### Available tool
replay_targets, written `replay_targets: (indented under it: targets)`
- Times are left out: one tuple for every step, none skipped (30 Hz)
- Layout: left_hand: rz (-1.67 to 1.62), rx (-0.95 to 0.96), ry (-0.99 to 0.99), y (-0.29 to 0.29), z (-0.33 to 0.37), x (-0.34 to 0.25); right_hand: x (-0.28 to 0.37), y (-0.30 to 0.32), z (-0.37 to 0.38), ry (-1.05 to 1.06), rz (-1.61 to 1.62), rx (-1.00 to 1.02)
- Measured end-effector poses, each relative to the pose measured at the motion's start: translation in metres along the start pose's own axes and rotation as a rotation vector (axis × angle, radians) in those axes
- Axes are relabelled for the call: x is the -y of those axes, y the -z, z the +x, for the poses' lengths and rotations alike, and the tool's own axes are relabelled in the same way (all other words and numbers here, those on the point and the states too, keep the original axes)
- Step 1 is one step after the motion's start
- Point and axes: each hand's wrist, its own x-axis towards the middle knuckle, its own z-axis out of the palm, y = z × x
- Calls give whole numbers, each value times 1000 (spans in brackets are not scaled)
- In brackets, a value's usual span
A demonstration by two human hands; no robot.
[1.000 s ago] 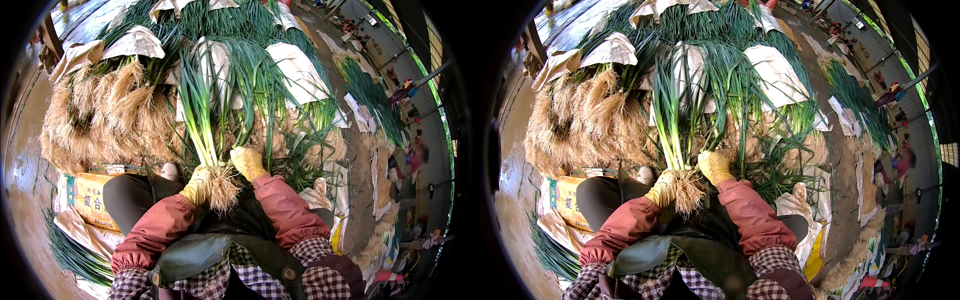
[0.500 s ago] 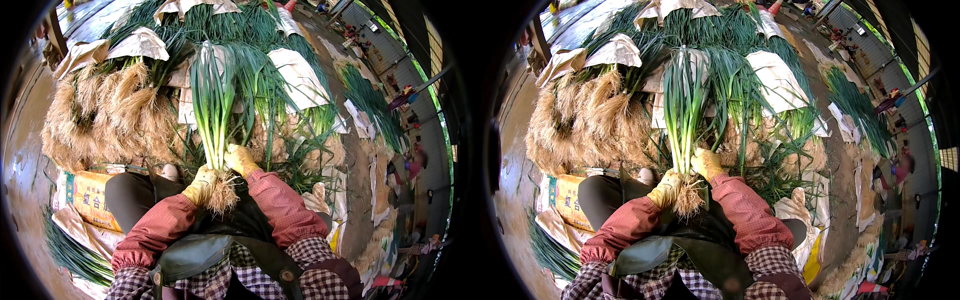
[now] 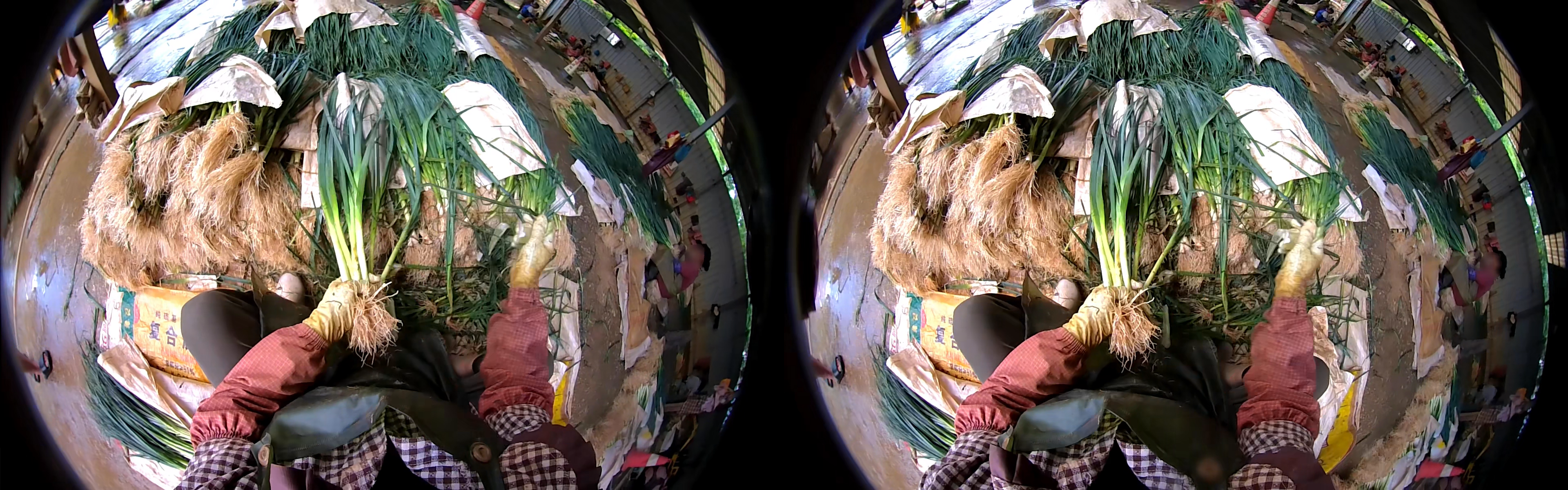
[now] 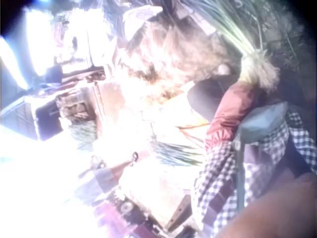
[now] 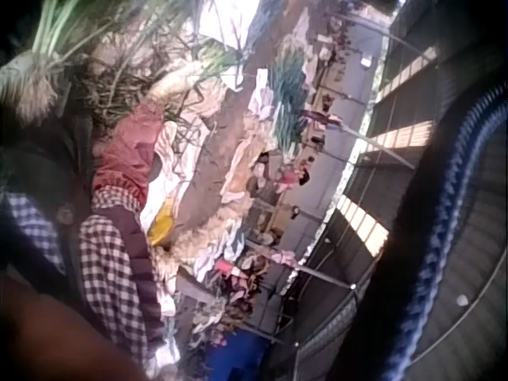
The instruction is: The person cleans green onions by hand, peeling away dry or dirty outer layers from the bulbs and stalks, and then covers a bundle with a large white sheet.
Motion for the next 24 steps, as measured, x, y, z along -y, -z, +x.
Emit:
replay_targets:
  targets:
    - [20, 21, -22, -9, 1, 2, -18, 47, 31, 43, -448, -56]
    - [33, -14, -57, -3, -5, 3, -9, 34, 6, 73, -1254, 95]
    - [-9, -19, -53, -12, -5, 6, -24, 43, -2, 291, -1559, 136]
    - [-12, -92, -49, -24, -5, 7, -43, 46, -5, 518, -1851, 179]
    - [72, -109, -65, -21, -3, 11, -48, 15, -22, 364, -1705, 322]
    - [163, -132, -87, -16, -3, 11, -49, -33, -43, 210, -1539, 458]
    - [161, -125, -80, -20, -10, 9, -47, -72, -59, -46, -1285, 571]
    - [146, -74, -140, -13, -9, 11, -65, -101, -69, -57, -1134, 641]
    - [202, -51, -190, 3, -3, 17, -67, -132, -78, -163, -1160, 711]
    - [260, -15, -233, 13, 4, 22, -89, -142, -71, -182, -1145, 855]
    - [235, -54, -188, -7, -1, 17, -117, -136, -57, -210, -1113, 911]
    - [272, -43, -153, -19, -2, 14, -154, -125, -38, -243, -907, 884]
    - [304, -12, -115, -34, -1, 13, -190, -104, -12, -258, -580, 816]
    - [330, -4, -85, -40, -1, 13, -208, -86, 1, -272, -315, 781]
    - [274, -76, -37, -17, -4, 6, -191, -111, -33, -268, -276, 878]
    - [170, -140, -34, 1, -13, -2, -150, -140, -78, -446, -302, 743]
    - [113, -157, 9, -4, -14, -4, -122, -138, -88, -502, -234, 668]
    - [63, -170, 51, -11, -14, -5, -103, -132, -92, -553, -161, 588]
    - [20, -203, 49, -8, -8, 1, -92, -126, -99, -525, -143, 607]
    - [211, -91, -37, 2, 1, 8, -80, -120, -108, -526, -160, 611]
    - [404, 29, -121, 12, 11, 15, -69, -112, -116, -467, -142, 605]
    - [596, 139, -204, 3, 7, 9, -61, -105, -123, -418, -119, 603]
    - [308, 17, -26, -10, 2, 6, -50, -96, -124, -382, -59, 592]
    - [210, -20, -9, -3, 8, 10, -30, -90, -123, -346, 5, 594]
